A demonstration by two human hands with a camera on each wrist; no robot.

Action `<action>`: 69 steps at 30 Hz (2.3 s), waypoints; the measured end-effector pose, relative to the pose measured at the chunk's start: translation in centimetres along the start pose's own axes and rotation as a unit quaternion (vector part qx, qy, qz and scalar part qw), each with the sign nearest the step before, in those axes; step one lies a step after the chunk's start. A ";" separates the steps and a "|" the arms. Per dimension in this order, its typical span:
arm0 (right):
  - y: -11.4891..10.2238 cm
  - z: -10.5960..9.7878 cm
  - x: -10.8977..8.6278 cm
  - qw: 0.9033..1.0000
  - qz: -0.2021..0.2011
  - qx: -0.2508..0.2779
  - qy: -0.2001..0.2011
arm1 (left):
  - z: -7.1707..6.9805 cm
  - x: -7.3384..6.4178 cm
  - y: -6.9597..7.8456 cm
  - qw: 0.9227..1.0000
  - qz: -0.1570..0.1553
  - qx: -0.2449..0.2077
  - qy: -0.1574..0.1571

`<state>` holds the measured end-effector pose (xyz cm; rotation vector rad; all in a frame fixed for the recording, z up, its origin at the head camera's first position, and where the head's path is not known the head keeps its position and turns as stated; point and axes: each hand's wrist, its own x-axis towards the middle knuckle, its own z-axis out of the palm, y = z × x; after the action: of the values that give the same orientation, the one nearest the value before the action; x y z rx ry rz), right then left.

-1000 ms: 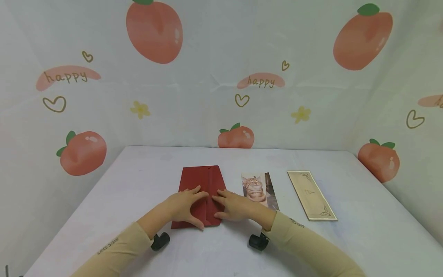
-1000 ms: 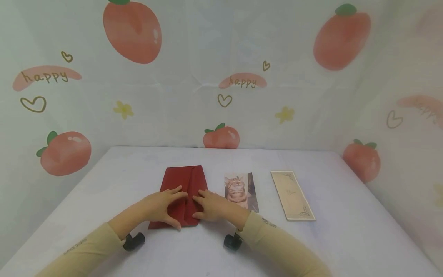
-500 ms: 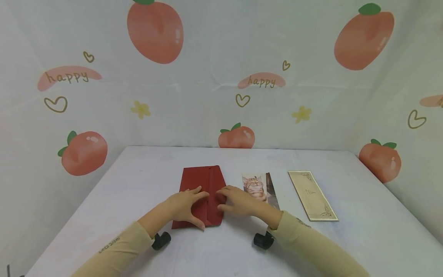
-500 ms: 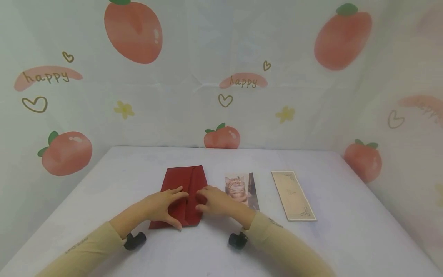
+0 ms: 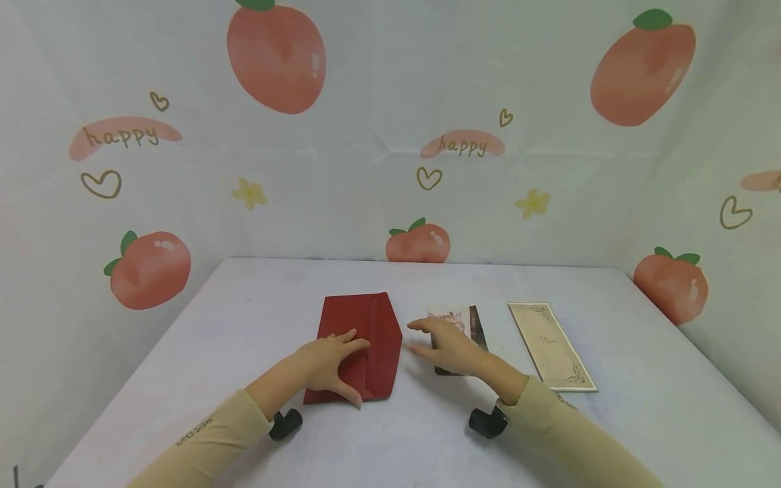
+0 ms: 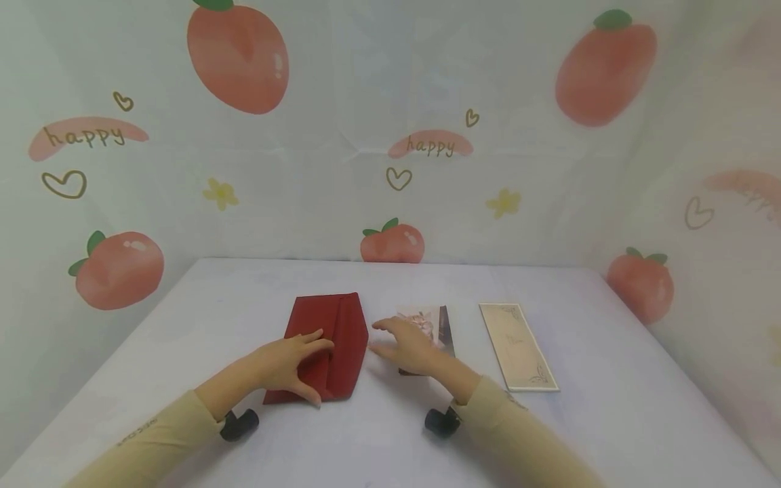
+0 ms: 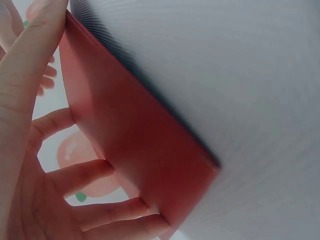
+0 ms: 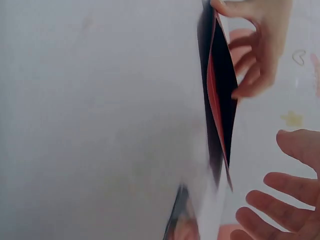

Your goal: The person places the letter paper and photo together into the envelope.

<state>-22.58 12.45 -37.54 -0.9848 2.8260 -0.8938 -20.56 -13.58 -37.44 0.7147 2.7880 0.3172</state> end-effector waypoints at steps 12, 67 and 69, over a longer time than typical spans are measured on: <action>3.4 -2.2 -1.9 0.996 0.047 0.030 0.073 | 0.0 0.0 0.1 1.000 -0.003 -0.001 -0.003; 7.8 -3.6 -3.1 0.952 0.299 0.050 0.045 | 0.1 -0.1 0.1 1.000 0.004 0.002 -0.003; 7.8 -3.6 -3.2 0.951 0.300 0.055 0.048 | 0.1 -0.1 0.1 1.000 0.005 0.002 -0.003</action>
<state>-25.13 21.09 -39.10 -0.0419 2.8311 -1.0056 -20.39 -13.57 -37.53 0.7291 2.7819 0.3100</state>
